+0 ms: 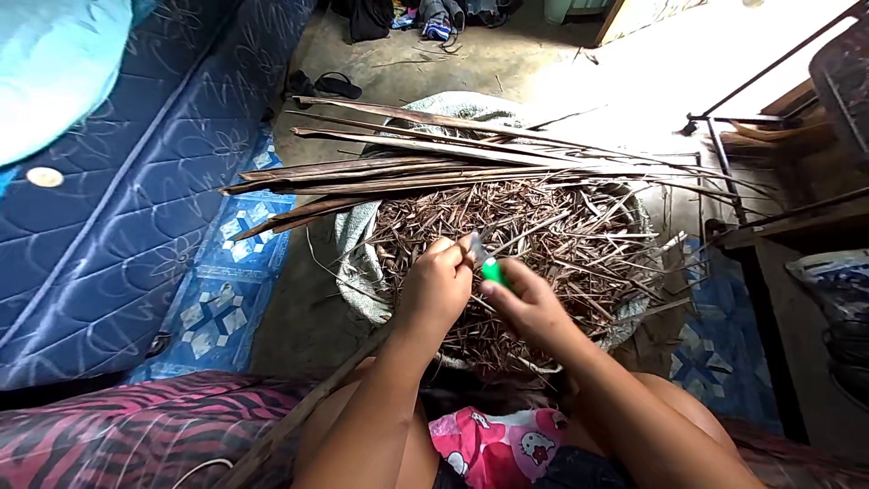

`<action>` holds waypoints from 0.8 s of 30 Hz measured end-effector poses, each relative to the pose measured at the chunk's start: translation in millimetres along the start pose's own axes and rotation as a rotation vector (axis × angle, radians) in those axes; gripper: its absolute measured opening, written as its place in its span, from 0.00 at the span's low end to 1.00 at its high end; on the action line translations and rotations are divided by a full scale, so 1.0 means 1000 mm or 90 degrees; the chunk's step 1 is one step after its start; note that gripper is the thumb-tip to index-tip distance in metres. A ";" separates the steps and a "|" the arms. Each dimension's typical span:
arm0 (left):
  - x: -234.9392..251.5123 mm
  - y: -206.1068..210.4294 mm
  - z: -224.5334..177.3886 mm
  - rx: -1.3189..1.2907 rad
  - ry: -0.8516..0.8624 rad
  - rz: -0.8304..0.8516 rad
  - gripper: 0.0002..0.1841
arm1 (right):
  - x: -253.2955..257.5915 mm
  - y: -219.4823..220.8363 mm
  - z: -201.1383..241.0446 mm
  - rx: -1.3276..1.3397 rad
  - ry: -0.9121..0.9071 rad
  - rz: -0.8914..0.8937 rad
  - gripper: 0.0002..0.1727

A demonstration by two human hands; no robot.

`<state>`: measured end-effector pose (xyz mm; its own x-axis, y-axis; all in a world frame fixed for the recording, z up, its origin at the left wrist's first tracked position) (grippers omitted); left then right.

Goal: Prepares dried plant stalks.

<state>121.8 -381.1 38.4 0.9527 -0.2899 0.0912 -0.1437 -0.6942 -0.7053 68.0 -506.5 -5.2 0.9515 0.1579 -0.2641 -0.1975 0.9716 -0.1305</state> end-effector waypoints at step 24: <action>-0.001 0.001 0.001 -0.039 0.000 0.026 0.10 | 0.003 -0.006 -0.008 -0.030 0.007 -0.044 0.17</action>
<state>121.4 -380.9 36.9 0.9457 -0.3188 0.0632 -0.1986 -0.7209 -0.6640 69.9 -513.3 -12.3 0.9606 0.0892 -0.2633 -0.1431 0.9707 -0.1931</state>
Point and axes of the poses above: each hand's wrist, its own x-axis towards the middle knuckle, its own y-axis out of the palm, z = x × y, the point moved 9 cm from there along x, towards the middle knuckle, and after that the axes turned 2 degrees about z, right-handed, at the moved point
